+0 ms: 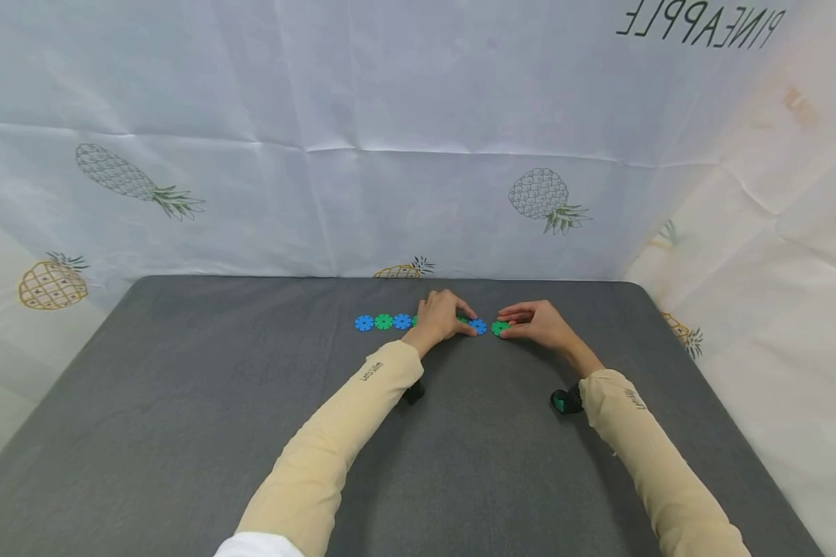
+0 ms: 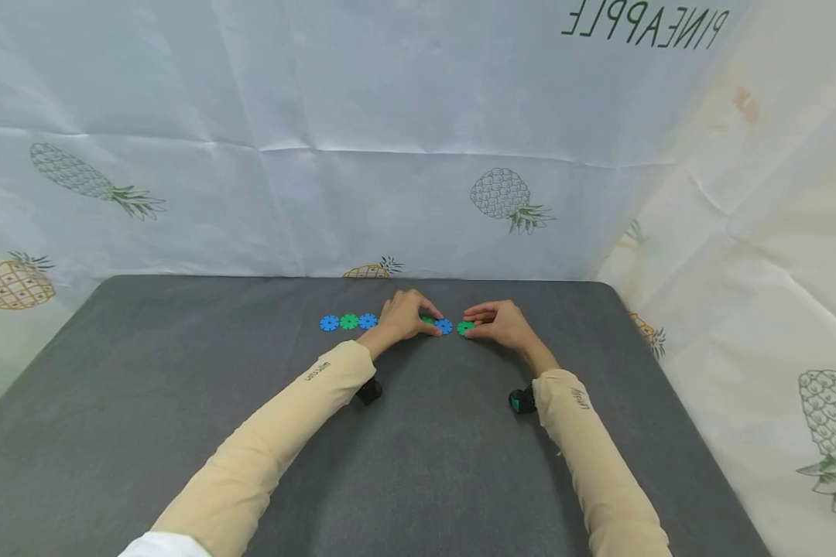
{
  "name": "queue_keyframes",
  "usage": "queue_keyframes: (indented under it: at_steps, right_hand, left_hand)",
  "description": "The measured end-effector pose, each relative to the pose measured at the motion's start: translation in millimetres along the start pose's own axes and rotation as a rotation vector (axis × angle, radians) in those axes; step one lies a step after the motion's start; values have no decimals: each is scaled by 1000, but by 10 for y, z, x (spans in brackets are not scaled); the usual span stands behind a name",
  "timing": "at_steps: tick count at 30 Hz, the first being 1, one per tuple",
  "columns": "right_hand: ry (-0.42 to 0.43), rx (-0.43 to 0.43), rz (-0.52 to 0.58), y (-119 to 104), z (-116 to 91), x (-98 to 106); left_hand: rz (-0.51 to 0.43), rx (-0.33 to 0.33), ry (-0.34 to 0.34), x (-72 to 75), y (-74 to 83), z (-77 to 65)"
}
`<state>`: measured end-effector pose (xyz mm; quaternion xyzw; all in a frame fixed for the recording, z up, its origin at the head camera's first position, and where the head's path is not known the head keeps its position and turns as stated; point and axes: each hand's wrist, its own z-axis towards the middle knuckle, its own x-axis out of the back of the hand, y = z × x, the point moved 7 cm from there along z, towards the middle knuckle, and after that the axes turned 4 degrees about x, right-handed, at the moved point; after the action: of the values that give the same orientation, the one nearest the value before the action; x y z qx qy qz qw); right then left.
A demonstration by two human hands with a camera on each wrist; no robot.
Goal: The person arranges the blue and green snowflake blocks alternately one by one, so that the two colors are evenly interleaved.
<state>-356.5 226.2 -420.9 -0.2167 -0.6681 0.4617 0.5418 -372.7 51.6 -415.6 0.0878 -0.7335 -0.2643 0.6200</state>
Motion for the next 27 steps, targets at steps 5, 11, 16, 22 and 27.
queue_keyframes:
  at_steps: [5,11,16,22,27]
  right_hand:
    - [-7,17,38,-23,-4,4]
    - [4,20,12,7,-29,43]
    - [16,56,-65,-16,-12,33]
    - [27,81,-107,-59,17,5]
    - [21,82,-112,-84,29,-14]
  left_hand:
    - [-2,0,7,0,-2,2]
    - [-4,9,5,7,4,-16]
    - [-3,16,1,7,-5,-23]
    - [-7,8,3,3,6,-18]
    - [-3,4,3,1,10,-23]
